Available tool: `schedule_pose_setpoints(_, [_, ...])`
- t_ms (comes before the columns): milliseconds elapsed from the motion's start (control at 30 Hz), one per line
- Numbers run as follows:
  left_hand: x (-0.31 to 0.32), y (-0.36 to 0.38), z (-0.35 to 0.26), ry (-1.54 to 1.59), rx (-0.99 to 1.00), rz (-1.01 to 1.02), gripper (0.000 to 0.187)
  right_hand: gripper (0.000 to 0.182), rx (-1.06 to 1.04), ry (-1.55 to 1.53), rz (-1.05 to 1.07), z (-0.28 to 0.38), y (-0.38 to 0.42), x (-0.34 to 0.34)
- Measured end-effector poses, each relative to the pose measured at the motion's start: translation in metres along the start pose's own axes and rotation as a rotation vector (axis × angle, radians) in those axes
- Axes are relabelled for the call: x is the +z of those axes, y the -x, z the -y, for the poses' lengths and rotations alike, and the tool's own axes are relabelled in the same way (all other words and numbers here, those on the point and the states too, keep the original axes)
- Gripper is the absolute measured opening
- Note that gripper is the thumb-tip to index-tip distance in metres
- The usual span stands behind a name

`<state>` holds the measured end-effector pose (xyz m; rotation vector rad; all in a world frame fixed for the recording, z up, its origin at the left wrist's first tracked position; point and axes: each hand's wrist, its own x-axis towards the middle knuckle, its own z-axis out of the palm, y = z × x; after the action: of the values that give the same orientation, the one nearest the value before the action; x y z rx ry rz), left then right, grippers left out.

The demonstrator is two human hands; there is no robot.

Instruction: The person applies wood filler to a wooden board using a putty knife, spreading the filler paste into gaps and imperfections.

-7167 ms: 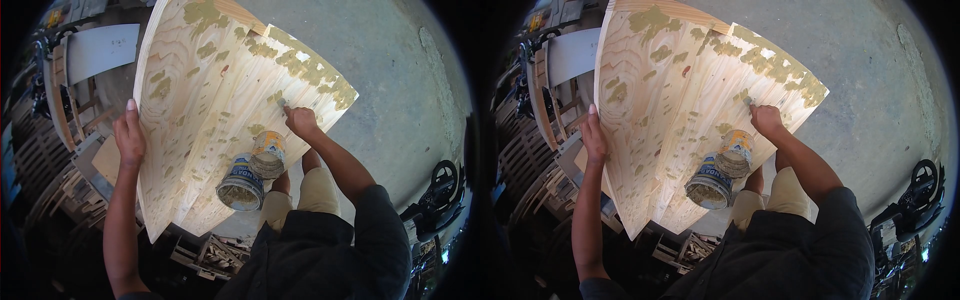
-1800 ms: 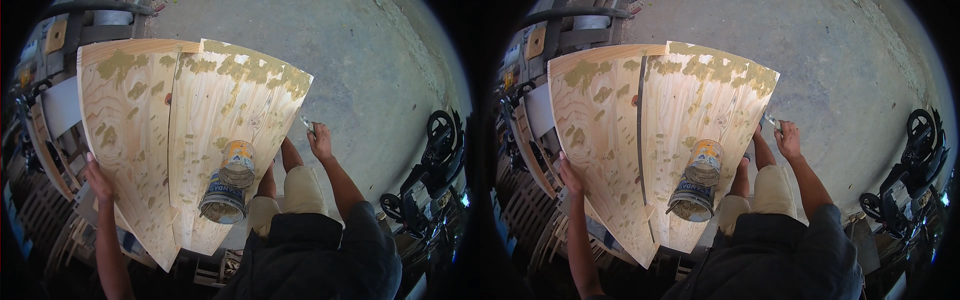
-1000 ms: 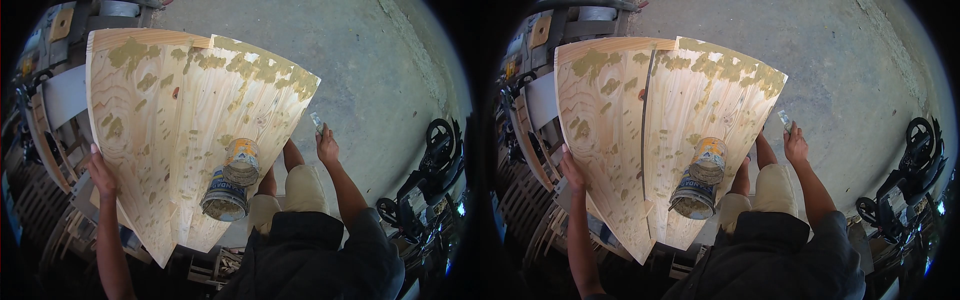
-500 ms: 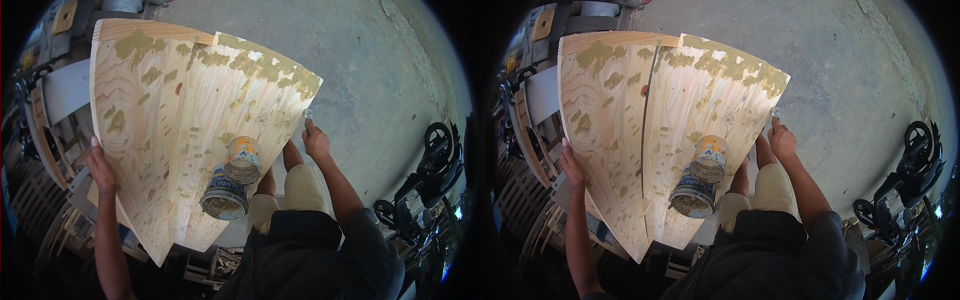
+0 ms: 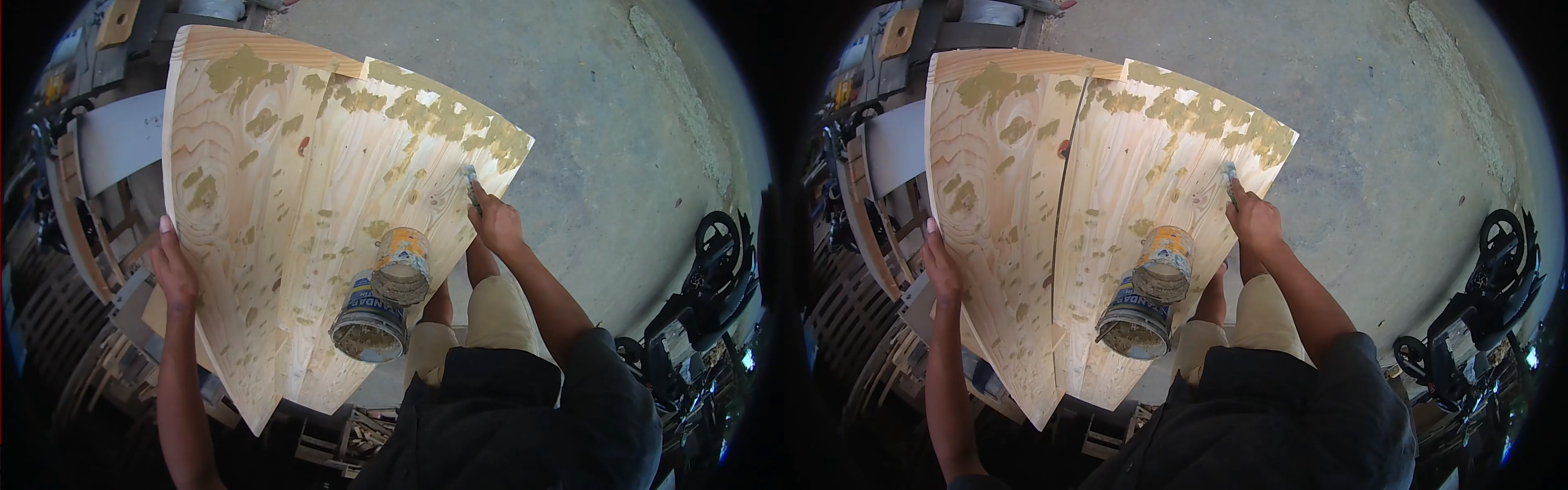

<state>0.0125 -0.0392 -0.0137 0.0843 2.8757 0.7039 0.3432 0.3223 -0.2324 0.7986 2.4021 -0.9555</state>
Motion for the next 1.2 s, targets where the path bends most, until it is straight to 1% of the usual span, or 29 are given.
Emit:
schedule_pose_setpoints(33, [0.001, 0.002, -0.005, -0.024, 0.01, -0.023, 0.063, 0.057, -0.001, 0.0, 0.002, -0.004, -0.005, 0.008])
schedule_pose_setpoints(100, [0.001, 0.003, -0.006, -0.047, 0.02, -0.047, 0.063, 0.06, 0.0, 0.228, 0.092, -0.013, -0.011, 0.028])
schedule_pose_setpoints(133, [0.001, 0.002, -0.004, -0.047, 0.026, -0.031, 0.062, 0.06, 0.001, 0.227, 0.093, -0.012, -0.007, 0.029])
schedule_pose_setpoints(200, [0.0, 0.0, -0.001, -0.047, 0.031, -0.022, 0.062, 0.06, 0.058, 0.233, 0.24, -0.008, 0.0, 0.03])
schedule_pose_setpoints(233, [0.0, 0.002, -0.005, -0.05, 0.02, -0.024, 0.062, 0.06, 0.056, 0.234, 0.247, -0.003, 0.002, 0.026])
schedule_pose_setpoints(333, [0.002, 0.002, -0.009, -0.063, 0.023, -0.039, 0.062, 0.059, 0.057, 0.182, 0.185, 0.019, -0.013, 0.007])
schedule_pose_setpoints(400, [0.001, 0.004, -0.006, -0.087, 0.028, -0.035, 0.063, 0.056, 0.079, 0.051, 0.026, 0.025, -0.023, 0.006])
schedule_pose_setpoints(433, [0.001, 0.003, -0.004, -0.049, 0.028, -0.024, 0.063, 0.056, 0.081, 0.051, 0.027, 0.02, -0.022, 0.014])
schedule_pose_setpoints(500, [0.001, -0.001, -0.003, -0.01, 0.031, -0.01, 0.063, 0.054, 0.024, 0.156, 0.115, 0.006, -0.02, 0.034])
schedule_pose_setpoints(567, [-0.002, -0.002, -0.002, -0.028, -0.001, 0.042, 0.062, 0.054, 0.026, 0.161, 0.145, 0.014, -0.018, 0.022])
schedule_pose_setpoints(600, [-0.003, 0.0, -0.002, -0.03, -0.006, 0.042, 0.062, 0.055, 0.033, 0.168, 0.181, 0.016, -0.015, 0.014])
schedule_pose_setpoints(633, [-0.002, 0.003, -0.007, -0.116, 0.011, 0.015, 0.059, 0.055, 0.03, 0.17, 0.182, 0.02, -0.016, 0.006])
schedule_pose_setpoints(667, [-0.002, 0.004, -0.009, -0.203, 0.029, -0.015, 0.057, 0.054, 0.056, 0.127, 0.094, 0.025, -0.019, -0.001])
schedule_pose_setpoints(700, [-0.002, 0.005, -0.01, -0.206, 0.028, -0.017, 0.057, 0.052, 0.083, 0.08, 0.007, 0.028, -0.021, -0.003])
schedule_pose_setpoints(767, [-0.003, 0.004, -0.011, -0.187, 0.017, 0.005, 0.059, 0.054, 0.105, 0.086, 0.048, 0.022, -0.022, 0.007])
schedule_pose_setpoints(833, [-0.005, 0.0, -0.009, -0.146, -0.015, 0.043, 0.059, 0.055, 0.037, 0.175, 0.182, 0.023, -0.017, 0.015])
schedule_pose_setpoints(867, [-0.006, 0.0, -0.008, -0.107, -0.052, 0.087, 0.06, 0.055, 0.037, 0.173, 0.187, 0.025, -0.013, 0.02])
schedule_pose_setpoints(933, [-0.003, 0.004, -0.012, -0.134, -0.04, 0.054, 0.06, 0.055, -0.119, 0.112, 0.115, 0.03, -0.011, 0.028])
schedule_pose_setpoints(967, [-0.003, 0.005, -0.015, -0.161, -0.025, 0.018, 0.06, 0.055, -0.123, 0.111, 0.117, 0.027, -0.014, 0.035])
schedule_pose_setpoints(1067, [-0.003, 0.005, -0.02, -0.145, -0.036, 0.028, 0.059, 0.055, -0.054, 0.171, 0.103, 0.02, -0.014, 0.053])
schedule_pose_setpoints(1133, [-0.003, 0.003, -0.015, -0.142, -0.02, 0.029, 0.059, 0.056, -0.036, 0.259, 0.3, 0.025, -0.007, 0.052])
schedule_pose_setpoints(1167, [-0.004, 0.004, -0.013, -0.139, -0.01, 0.038, 0.059, 0.056, -0.037, 0.26, 0.304, 0.029, -0.005, 0.048])
schedule_pose_setpoints(1200, [-0.003, 0.005, -0.012, -0.138, -0.013, 0.037, 0.059, 0.057, -0.053, 0.224, 0.251, 0.031, -0.006, 0.041])
